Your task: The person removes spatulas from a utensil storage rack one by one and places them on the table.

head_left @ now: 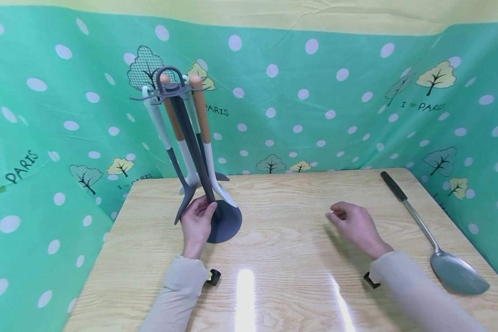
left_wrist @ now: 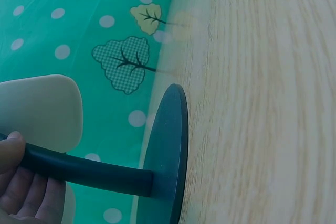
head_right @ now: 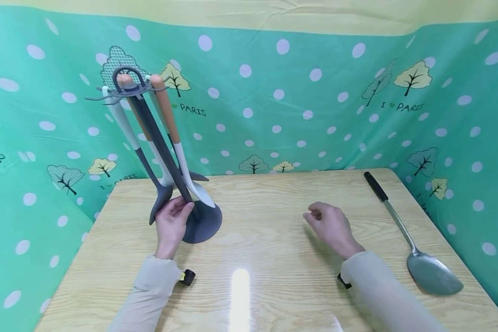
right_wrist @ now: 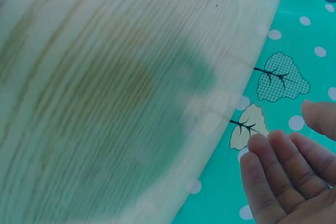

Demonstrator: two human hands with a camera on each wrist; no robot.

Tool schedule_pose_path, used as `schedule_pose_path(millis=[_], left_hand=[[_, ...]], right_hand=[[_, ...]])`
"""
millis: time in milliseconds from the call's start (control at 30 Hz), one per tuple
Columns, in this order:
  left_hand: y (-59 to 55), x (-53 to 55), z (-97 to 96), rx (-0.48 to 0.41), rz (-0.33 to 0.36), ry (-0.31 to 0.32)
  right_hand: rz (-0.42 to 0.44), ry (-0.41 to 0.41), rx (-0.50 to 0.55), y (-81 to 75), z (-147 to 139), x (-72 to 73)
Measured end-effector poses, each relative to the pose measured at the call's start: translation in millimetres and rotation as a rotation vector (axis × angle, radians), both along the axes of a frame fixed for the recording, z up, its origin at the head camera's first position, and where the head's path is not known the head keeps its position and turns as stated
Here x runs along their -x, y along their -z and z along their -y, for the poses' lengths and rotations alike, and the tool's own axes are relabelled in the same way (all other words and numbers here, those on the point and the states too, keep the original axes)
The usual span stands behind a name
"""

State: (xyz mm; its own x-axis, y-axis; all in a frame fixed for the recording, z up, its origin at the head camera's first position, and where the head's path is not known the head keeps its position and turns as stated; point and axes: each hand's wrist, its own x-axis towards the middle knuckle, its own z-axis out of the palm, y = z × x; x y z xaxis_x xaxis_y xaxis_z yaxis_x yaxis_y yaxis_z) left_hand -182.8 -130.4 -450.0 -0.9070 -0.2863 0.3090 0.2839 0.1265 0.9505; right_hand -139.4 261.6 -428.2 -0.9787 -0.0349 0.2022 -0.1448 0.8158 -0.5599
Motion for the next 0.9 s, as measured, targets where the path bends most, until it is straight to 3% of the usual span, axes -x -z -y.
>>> schedule_pose_path(millis=[333, 567, 900], left_hand=[[-3.1, -1.7, -0.7, -0.008, 0.022, 0.003], [-29.7, -15.3, -10.8, 0.028, 0.007, 0.028], [-30.4, -17.0, -6.9, 0.013, -0.004, 0.036]], right_hand=[[0.009, -0.02, 0.019, 0.1, 8, -1.3], [-0.011, -0.019, 0.01, 0.0, 11, -1.8], [-0.01, -0.047, 0.034, 1.4, 25, 1.3]])
